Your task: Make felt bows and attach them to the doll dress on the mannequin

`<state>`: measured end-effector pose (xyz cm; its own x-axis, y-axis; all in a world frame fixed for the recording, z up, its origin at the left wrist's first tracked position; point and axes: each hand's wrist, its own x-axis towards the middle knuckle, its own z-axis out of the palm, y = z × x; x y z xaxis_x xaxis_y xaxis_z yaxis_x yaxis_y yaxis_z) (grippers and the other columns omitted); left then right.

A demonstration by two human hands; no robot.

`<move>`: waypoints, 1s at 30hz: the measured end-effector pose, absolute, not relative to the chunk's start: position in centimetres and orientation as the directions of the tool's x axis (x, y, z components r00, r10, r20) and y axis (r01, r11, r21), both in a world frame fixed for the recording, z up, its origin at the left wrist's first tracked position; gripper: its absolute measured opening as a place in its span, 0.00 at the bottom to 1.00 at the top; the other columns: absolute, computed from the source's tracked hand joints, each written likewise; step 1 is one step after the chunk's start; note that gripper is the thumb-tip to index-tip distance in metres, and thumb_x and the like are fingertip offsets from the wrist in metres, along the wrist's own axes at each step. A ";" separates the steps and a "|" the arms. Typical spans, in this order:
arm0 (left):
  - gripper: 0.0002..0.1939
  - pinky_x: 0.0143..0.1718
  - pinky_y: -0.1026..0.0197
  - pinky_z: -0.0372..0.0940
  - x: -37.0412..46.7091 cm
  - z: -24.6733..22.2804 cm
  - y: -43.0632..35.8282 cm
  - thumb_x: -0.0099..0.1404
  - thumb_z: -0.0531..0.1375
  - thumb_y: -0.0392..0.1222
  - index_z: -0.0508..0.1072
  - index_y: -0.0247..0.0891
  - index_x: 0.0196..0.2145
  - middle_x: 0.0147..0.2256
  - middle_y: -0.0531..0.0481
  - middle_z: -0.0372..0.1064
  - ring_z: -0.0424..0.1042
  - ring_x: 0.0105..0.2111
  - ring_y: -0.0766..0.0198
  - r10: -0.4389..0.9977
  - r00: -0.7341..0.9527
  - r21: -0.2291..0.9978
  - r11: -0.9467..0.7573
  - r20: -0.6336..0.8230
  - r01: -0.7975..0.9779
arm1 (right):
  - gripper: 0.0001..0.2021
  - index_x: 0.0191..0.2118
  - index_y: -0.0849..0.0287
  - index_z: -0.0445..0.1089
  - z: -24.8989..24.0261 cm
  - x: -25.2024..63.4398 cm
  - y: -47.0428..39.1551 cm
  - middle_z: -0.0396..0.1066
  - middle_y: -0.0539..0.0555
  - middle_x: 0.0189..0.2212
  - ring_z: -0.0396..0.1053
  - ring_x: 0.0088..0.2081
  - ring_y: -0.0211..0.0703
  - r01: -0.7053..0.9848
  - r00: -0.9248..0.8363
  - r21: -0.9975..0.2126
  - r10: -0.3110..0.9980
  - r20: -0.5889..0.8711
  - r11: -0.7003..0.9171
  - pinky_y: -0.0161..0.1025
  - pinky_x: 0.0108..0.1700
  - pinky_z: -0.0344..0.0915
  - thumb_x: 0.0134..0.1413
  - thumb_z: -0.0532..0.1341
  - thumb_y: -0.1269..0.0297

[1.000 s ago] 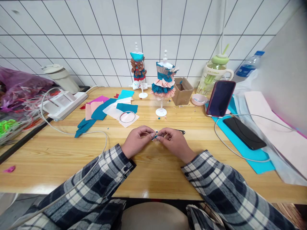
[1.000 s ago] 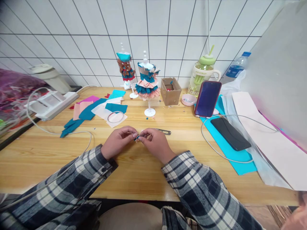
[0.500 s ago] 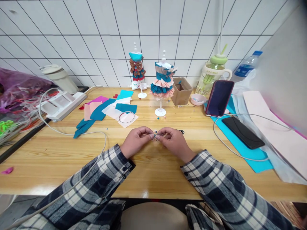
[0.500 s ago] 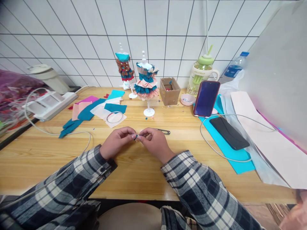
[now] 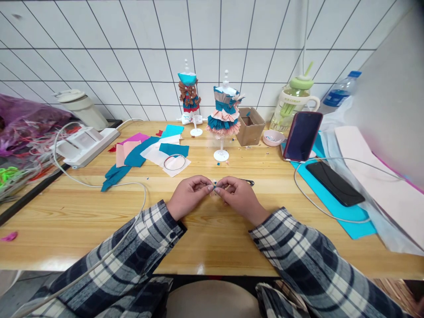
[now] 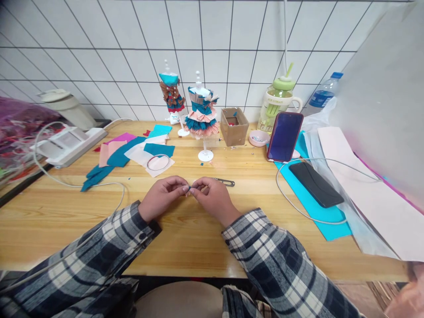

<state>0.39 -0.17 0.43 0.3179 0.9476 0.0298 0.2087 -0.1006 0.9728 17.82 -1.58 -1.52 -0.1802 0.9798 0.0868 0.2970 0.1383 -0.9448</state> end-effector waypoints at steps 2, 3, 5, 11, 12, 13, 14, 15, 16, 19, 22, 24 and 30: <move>0.13 0.34 0.62 0.65 0.5 0.2 -0.1 0.55 0.63 0.49 0.72 0.34 0.30 0.26 0.51 0.71 0.70 0.28 0.65 0.949 0.315 0.975 -0.096 0.029 0.198 | 0.09 0.34 0.58 0.71 -1.7 17.8 -1.5 0.73 0.49 0.28 0.64 0.21 0.32 0.292 -0.174 -0.948 0.982 0.078 0.127 0.31 0.25 0.62 0.49 0.61 0.59; 0.13 0.34 0.62 0.66 0.5 0.1 0.0 0.56 0.63 0.48 0.72 0.34 0.30 0.25 0.51 0.71 0.70 0.27 0.65 0.948 0.315 0.977 -0.097 0.033 0.190 | 0.09 0.34 0.58 0.71 -1.8 17.7 -1.4 0.73 0.50 0.28 0.64 0.21 0.32 0.289 -0.168 -0.950 0.983 0.073 0.120 0.31 0.24 0.62 0.49 0.61 0.60; 0.13 0.34 0.61 0.66 0.6 -0.2 0.1 0.56 0.63 0.48 0.72 0.34 0.33 0.25 0.51 0.72 0.71 0.27 0.64 0.946 0.320 0.977 -0.117 0.055 0.176 | 0.09 0.35 0.59 0.71 -1.9 17.6 -1.2 0.72 0.50 0.27 0.64 0.20 0.32 0.275 -0.161 -0.956 0.985 0.064 0.107 0.31 0.23 0.62 0.48 0.61 0.61; 0.18 0.34 0.61 0.67 0.6 -1.0 0.7 0.56 0.63 0.45 0.71 0.34 0.42 0.28 0.51 0.72 0.72 0.28 0.65 0.936 0.335 0.977 -0.164 0.111 0.135 | 0.11 0.36 0.60 0.71 -2.4 17.4 -0.5 0.68 0.47 0.21 0.61 0.17 0.32 0.121 -0.198 -0.992 0.980 0.008 0.032 0.31 0.19 0.59 0.47 0.60 0.61; 0.18 0.34 0.61 0.67 0.6 -1.1 0.8 0.56 0.64 0.46 0.71 0.34 0.42 0.28 0.50 0.72 0.72 0.28 0.65 0.935 0.338 0.980 -0.155 0.106 0.122 | 0.11 0.36 0.60 0.71 -2.5 17.4 -0.4 0.68 0.48 0.22 0.60 0.17 0.32 0.104 -0.206 -0.994 0.978 0.015 0.037 0.30 0.18 0.59 0.46 0.61 0.60; 0.18 0.34 0.61 0.68 0.5 -1.1 0.9 0.55 0.64 0.46 0.71 0.33 0.42 0.28 0.50 0.72 0.72 0.28 0.65 0.935 0.341 0.983 -0.144 0.099 0.111 | 0.11 0.36 0.60 0.71 -2.5 17.4 -0.3 0.69 0.49 0.24 0.60 0.18 0.31 0.098 -0.210 -0.994 0.977 0.028 0.050 0.30 0.18 0.59 0.46 0.61 0.60; 0.19 0.35 0.60 0.68 0.5 -1.2 1.0 0.55 0.64 0.46 0.71 0.33 0.41 0.28 0.49 0.73 0.72 0.28 0.64 0.936 0.340 0.985 -0.135 0.093 0.103 | 0.11 0.35 0.60 0.71 -2.6 17.4 -0.2 0.69 0.49 0.25 0.59 0.18 0.30 0.103 -0.210 -0.993 0.977 0.041 0.063 0.29 0.18 0.58 0.46 0.61 0.60; 0.19 0.35 0.60 0.68 0.5 -1.2 1.1 0.54 0.65 0.47 0.72 0.33 0.41 0.29 0.49 0.73 0.72 0.29 0.64 0.937 0.339 0.987 -0.127 0.086 0.101 | 0.10 0.34 0.60 0.70 -2.7 17.5 -0.2 0.69 0.49 0.25 0.58 0.18 0.30 0.111 -0.205 -0.991 0.978 0.049 0.073 0.29 0.18 0.58 0.45 0.61 0.60; 0.19 0.36 0.59 0.68 0.5 -1.2 1.3 0.54 0.65 0.48 0.72 0.33 0.39 0.30 0.48 0.74 0.72 0.30 0.63 0.939 0.334 0.986 -0.124 0.081 0.108 | 0.10 0.33 0.60 0.70 -2.8 17.5 -0.1 0.69 0.49 0.24 0.58 0.18 0.30 0.118 -0.199 -0.990 0.979 0.051 0.075 0.29 0.17 0.58 0.46 0.61 0.60; 0.16 0.37 0.60 0.67 0.4 -1.2 1.5 0.54 0.64 0.50 0.74 0.34 0.33 0.30 0.47 0.75 0.72 0.31 0.62 0.940 0.329 0.976 -0.148 0.089 0.160 | 0.11 0.34 0.60 0.69 -3.0 17.6 0.1 0.68 0.48 0.24 0.58 0.18 0.31 0.118 -0.194 -0.991 0.980 0.046 0.070 0.29 0.16 0.59 0.47 0.61 0.58; 0.14 0.36 0.61 0.66 0.4 -1.4 1.7 0.54 0.64 0.49 0.74 0.34 0.30 0.27 0.49 0.73 0.71 0.29 0.63 0.939 0.330 0.968 -0.168 0.098 0.189 | 0.11 0.34 0.60 0.69 -3.2 17.5 0.1 0.67 0.48 0.23 0.59 0.18 0.31 0.127 -0.180 -0.990 0.983 0.045 0.068 0.29 0.16 0.60 0.47 0.61 0.58; 0.13 0.34 0.61 0.66 0.5 -1.7 1.8 0.53 0.65 0.48 0.73 0.34 0.30 0.26 0.50 0.73 0.71 0.28 0.63 0.941 0.324 0.970 -0.163 0.098 0.180 | 0.10 0.33 0.60 0.69 -3.2 17.5 0.0 0.66 0.47 0.20 0.58 0.17 0.31 0.142 -0.165 -0.987 0.985 0.044 0.068 0.29 0.15 0.60 0.47 0.61 0.58; 0.12 0.32 0.63 0.64 0.4 -2.2 2.3 0.55 0.63 0.47 0.72 0.35 0.30 0.25 0.51 0.71 0.70 0.27 0.65 0.939 0.325 0.969 -0.176 0.112 0.175 | 0.10 0.32 0.60 0.70 -3.3 17.3 0.0 0.66 0.46 0.19 0.59 0.16 0.31 0.172 -0.117 -0.984 0.993 0.035 0.055 0.29 0.15 0.60 0.46 0.62 0.59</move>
